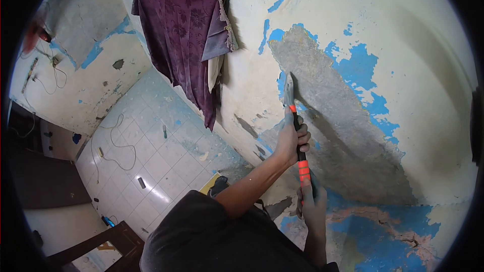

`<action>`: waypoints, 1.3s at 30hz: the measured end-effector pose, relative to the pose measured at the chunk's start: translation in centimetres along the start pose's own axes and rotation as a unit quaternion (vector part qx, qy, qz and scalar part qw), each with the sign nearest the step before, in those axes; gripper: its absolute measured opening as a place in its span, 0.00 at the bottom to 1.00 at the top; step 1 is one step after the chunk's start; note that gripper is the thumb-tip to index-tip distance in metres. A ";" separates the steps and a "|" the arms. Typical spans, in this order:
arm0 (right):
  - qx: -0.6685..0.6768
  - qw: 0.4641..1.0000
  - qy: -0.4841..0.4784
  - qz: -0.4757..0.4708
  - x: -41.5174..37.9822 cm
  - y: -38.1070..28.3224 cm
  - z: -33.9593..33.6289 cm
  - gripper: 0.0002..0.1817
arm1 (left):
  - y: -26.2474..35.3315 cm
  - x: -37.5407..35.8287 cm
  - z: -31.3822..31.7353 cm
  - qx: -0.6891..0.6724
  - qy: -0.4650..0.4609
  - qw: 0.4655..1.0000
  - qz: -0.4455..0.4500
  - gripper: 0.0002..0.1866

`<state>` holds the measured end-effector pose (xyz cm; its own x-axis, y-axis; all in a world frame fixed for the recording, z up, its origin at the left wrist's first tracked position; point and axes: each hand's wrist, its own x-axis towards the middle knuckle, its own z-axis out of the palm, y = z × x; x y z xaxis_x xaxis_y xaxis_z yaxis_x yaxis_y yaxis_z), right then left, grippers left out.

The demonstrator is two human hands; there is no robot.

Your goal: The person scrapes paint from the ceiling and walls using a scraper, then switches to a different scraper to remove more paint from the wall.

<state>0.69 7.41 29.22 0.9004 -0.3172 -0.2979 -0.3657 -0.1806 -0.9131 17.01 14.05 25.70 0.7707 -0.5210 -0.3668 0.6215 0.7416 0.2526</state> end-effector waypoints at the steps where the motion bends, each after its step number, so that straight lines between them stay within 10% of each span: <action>1: 0.001 1.000 0.016 -0.013 -1.0 0.6 0.1 0.16 | -0.2 -1.0 0.5 0.006 0.002 1.000 -0.024 0.26; 15: -0.027 0.999 -0.037 0.018 3.3 -0.6 0.7 0.20 | 3.2 1.8 -0.8 -0.006 -0.007 0.998 0.062 0.24; 39: -0.001 0.997 -0.011 0.073 1.0 -1.9 0.9 0.23 | 2.1 -0.8 1.2 0.008 0.019 0.999 -0.039 0.26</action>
<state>2.53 8.25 30.39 0.8428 -0.3196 -0.4331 -0.4931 -0.1358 -0.8593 17.90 15.52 27.54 0.7145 -0.5604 -0.4188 0.6815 0.6929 0.2355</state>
